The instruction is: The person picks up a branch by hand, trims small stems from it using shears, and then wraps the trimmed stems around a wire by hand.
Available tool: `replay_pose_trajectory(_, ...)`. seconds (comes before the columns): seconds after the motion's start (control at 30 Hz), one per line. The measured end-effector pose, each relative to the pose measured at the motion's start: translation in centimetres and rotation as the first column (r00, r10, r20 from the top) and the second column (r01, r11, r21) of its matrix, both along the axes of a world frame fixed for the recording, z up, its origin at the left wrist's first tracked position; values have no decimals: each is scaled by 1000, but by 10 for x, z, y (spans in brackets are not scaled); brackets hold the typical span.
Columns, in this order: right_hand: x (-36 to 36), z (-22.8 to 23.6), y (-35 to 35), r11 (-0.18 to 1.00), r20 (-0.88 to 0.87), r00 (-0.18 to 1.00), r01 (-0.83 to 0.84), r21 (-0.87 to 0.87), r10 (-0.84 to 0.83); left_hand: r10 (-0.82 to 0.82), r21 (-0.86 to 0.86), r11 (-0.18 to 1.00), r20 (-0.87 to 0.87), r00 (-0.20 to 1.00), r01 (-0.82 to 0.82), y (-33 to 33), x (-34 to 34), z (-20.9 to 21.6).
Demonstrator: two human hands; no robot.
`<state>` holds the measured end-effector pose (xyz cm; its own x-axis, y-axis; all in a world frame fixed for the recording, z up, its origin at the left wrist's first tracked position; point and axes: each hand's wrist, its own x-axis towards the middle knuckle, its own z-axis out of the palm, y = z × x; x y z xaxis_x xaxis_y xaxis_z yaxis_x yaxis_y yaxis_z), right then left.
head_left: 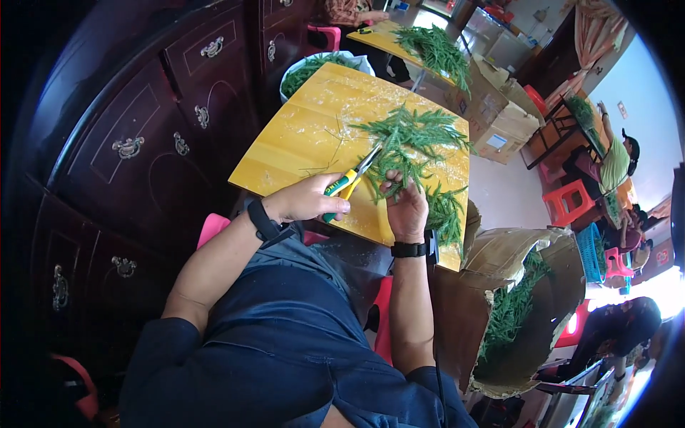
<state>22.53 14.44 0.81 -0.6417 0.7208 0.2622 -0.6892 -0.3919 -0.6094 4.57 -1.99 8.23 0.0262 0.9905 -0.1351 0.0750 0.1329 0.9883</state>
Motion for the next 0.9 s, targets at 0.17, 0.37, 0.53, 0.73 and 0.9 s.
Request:
replay_pose_trajectory(0.17,-8,5,-8,997,88,995,28,77,-35,-8,62,998,-23,1000,9,3,-6,-15)
replay_pose_trajectory(0.37,-10,8,-14,997,317,946,76,-11,-68,253,267,962,-806,535,-52,-6,7,-2)
replay_pose_trajectory(0.53,-12,-1,-7,994,331,939,77,78,-98,120,91,992,-907,404,-90,-8,15,15)
replay_pose_trajectory(0.73,-1,6,-3,986,394,914,41,159,-101,226,203,974,-856,465,-101,-9,6,0)
replay_pose_trajectory(0.9,-3,27,-11,747,232,743,490,450,-627,206,170,978,-879,430,-121,-13,10,-2)
